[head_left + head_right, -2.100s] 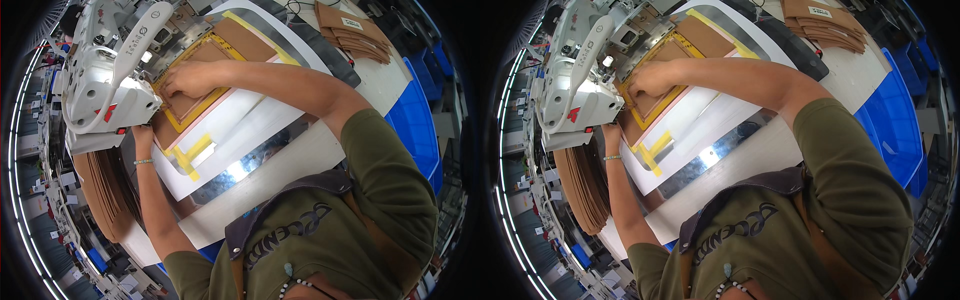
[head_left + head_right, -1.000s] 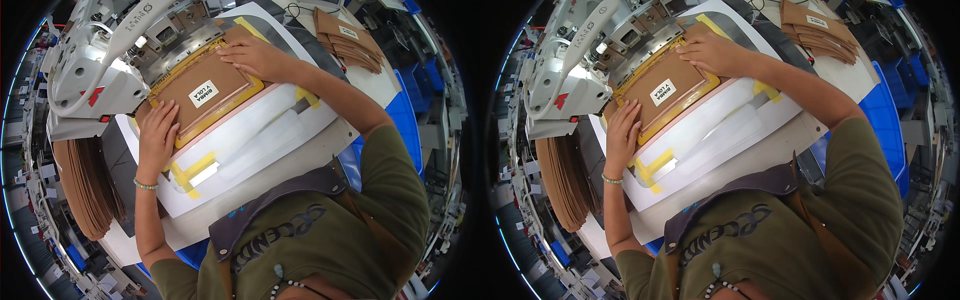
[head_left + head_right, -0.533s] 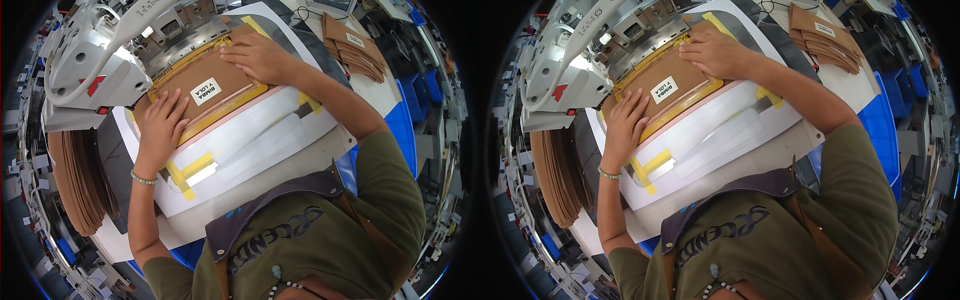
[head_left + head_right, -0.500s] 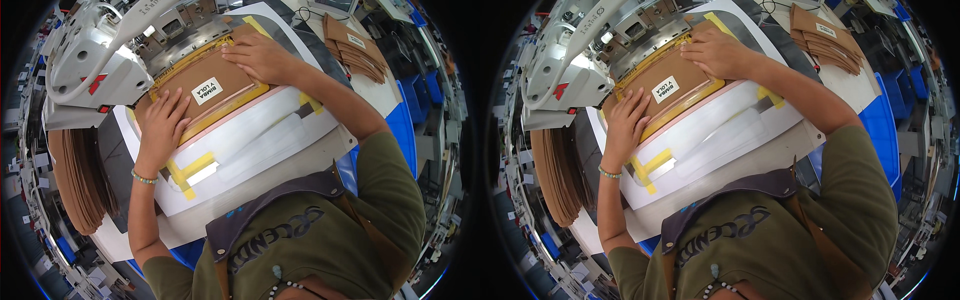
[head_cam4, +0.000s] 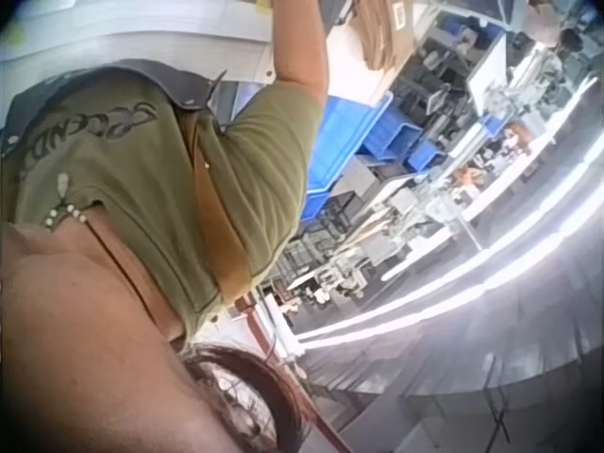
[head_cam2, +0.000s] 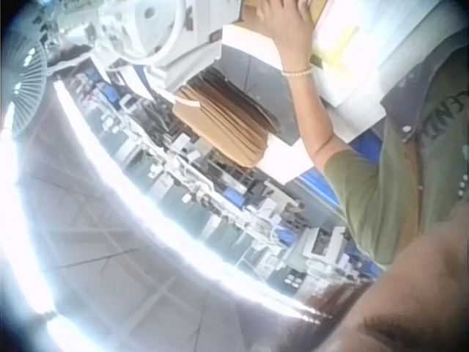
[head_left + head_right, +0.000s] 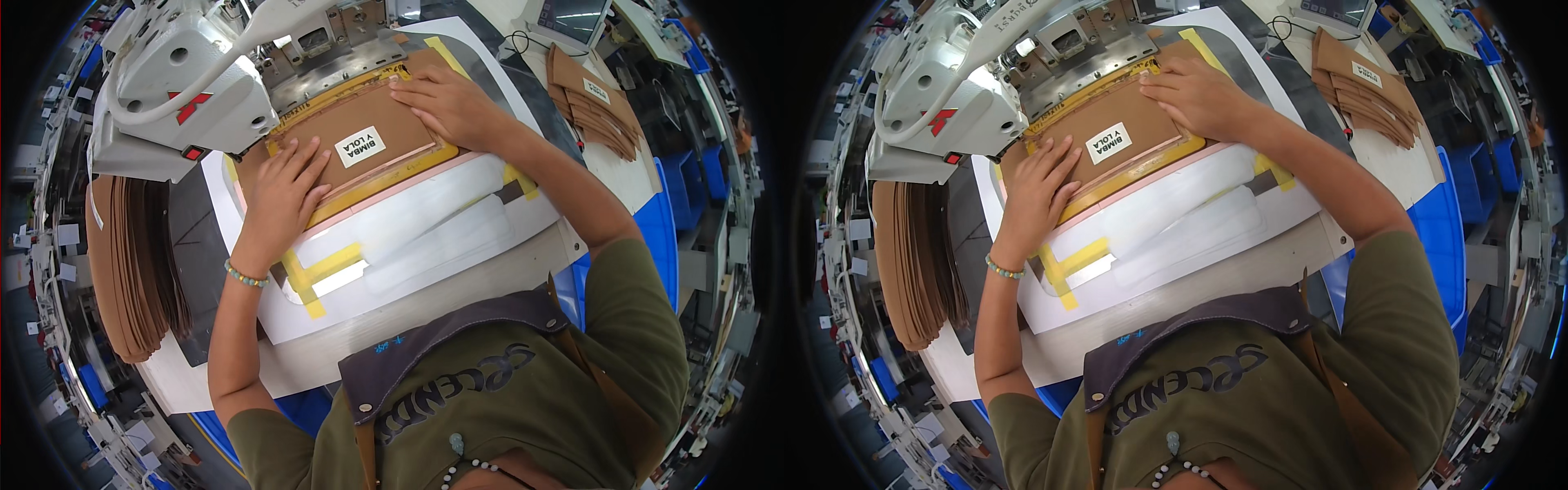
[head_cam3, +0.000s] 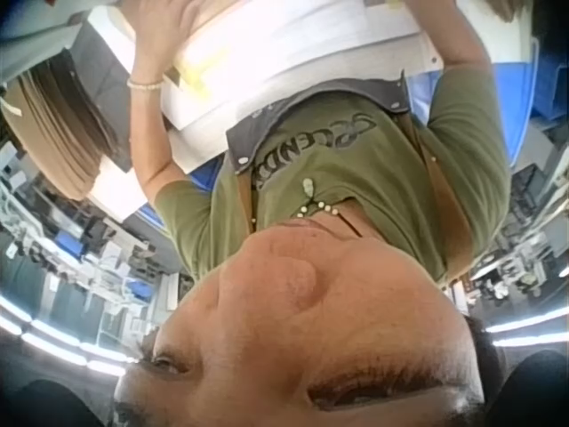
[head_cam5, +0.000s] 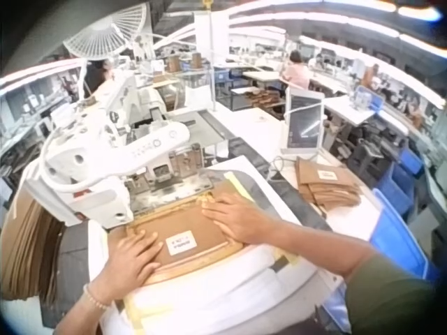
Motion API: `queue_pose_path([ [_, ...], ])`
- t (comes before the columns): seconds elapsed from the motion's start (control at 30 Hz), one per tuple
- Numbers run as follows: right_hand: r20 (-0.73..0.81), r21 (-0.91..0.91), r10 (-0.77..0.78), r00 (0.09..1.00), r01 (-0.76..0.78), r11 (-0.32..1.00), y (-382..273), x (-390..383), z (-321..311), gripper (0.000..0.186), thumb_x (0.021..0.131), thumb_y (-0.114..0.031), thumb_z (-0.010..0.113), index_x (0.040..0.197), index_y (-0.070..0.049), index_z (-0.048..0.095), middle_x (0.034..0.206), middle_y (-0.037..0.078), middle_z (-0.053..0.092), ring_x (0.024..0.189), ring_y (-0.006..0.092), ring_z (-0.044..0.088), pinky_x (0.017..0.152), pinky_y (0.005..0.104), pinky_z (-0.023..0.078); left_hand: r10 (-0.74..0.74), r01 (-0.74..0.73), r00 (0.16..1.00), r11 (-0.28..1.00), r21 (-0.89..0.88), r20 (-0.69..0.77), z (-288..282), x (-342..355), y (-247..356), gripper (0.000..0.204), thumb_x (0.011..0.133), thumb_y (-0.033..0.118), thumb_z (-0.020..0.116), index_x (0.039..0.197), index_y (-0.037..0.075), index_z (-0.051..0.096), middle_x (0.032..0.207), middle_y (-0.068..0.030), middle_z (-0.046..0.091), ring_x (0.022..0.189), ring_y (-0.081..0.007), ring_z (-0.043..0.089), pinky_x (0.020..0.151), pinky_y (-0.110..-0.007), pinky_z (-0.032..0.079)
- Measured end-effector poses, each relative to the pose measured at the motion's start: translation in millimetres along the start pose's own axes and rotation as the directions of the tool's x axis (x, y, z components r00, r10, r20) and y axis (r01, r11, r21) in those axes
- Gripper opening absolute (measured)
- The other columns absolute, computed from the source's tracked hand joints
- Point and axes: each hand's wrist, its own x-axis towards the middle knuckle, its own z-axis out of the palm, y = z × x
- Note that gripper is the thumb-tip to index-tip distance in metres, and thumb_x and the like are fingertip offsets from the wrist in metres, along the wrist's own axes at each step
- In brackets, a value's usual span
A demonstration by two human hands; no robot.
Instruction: The recorder uses an industrial sewing machine to sew labels onto rectangular leather pieces.
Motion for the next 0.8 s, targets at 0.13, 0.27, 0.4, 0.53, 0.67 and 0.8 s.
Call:
queue_pose_path([
  [0.13,0.006,0.006,-0.015,1.000,0.015,1.000,0,1,0,0.039,0.101,-0.013,0.066,0.139,-0.005,0.070,0.149,0.003,0.067,0.126,0.0275,0.060,0.112,0.0404,0.050,0.012,-0.012,1.000,1.000,0.008,-0.015,4,-2,-2,0.051,0.104,0.024,0.067,0.152,0.009,0.061,0.164,-0.0098,0.053,0.150,-0.0387,0.048,0.121,-0.049,0.039],
  [0.27,-0.036,0.004,-0.028,0.999,0.028,1.000,-3,2,0,0.038,0.100,-0.012,0.067,0.137,-0.005,0.072,0.143,0.003,0.070,0.123,0.0265,0.062,0.109,0.0394,0.051,-0.006,0.007,1.000,1.000,0.011,-0.011,2,0,1,0.050,0.104,0.025,0.068,0.150,0.008,0.062,0.162,-0.0109,0.055,0.148,-0.0386,0.050,0.119,-0.049,0.040],
  [0.4,-0.053,-0.009,-0.039,0.998,0.039,0.999,-4,3,-5,0.039,0.098,-0.012,0.068,0.136,-0.004,0.072,0.138,0.005,0.073,0.119,0.0254,0.063,0.107,0.0392,0.051,-0.016,0.016,1.000,1.000,0.015,-0.021,-2,5,8,0.049,0.104,0.025,0.069,0.148,0.006,0.063,0.159,-0.0120,0.058,0.146,-0.0378,0.052,0.118,-0.048,0.043],
  [0.53,-0.062,-0.001,-0.070,0.996,0.070,0.998,-2,3,-4,0.040,0.097,-0.011,0.068,0.136,-0.004,0.072,0.137,0.006,0.073,0.118,0.0256,0.063,0.107,0.0402,0.050,-0.009,0.009,0.999,1.000,-0.005,-0.042,1,10,10,0.051,0.104,0.025,0.069,0.151,0.008,0.061,0.158,-0.0118,0.059,0.145,-0.0376,0.054,0.118,-0.048,0.045],
  [0.67,-0.017,-0.010,-0.050,0.999,0.049,0.999,-2,3,-7,0.039,0.101,-0.013,0.067,0.139,-0.007,0.071,0.144,0.003,0.070,0.123,0.0277,0.062,0.109,0.0405,0.051,-0.028,0.027,0.999,0.999,-0.024,-0.038,2,21,22,0.055,0.104,0.027,0.068,0.156,0.011,0.057,0.158,-0.0113,0.058,0.145,-0.0375,0.054,0.118,-0.048,0.045],
  [0.8,-0.011,-0.001,-0.065,0.998,0.065,0.998,-2,3,-9,0.039,0.100,-0.014,0.068,0.138,-0.006,0.071,0.144,0.005,0.070,0.123,0.0270,0.062,0.109,0.0404,0.050,-0.031,0.030,0.999,0.999,-0.016,-0.015,2,33,33,0.054,0.106,0.028,0.066,0.157,0.012,0.056,0.160,-0.0110,0.057,0.147,-0.0372,0.052,0.120,-0.048,0.044],
])
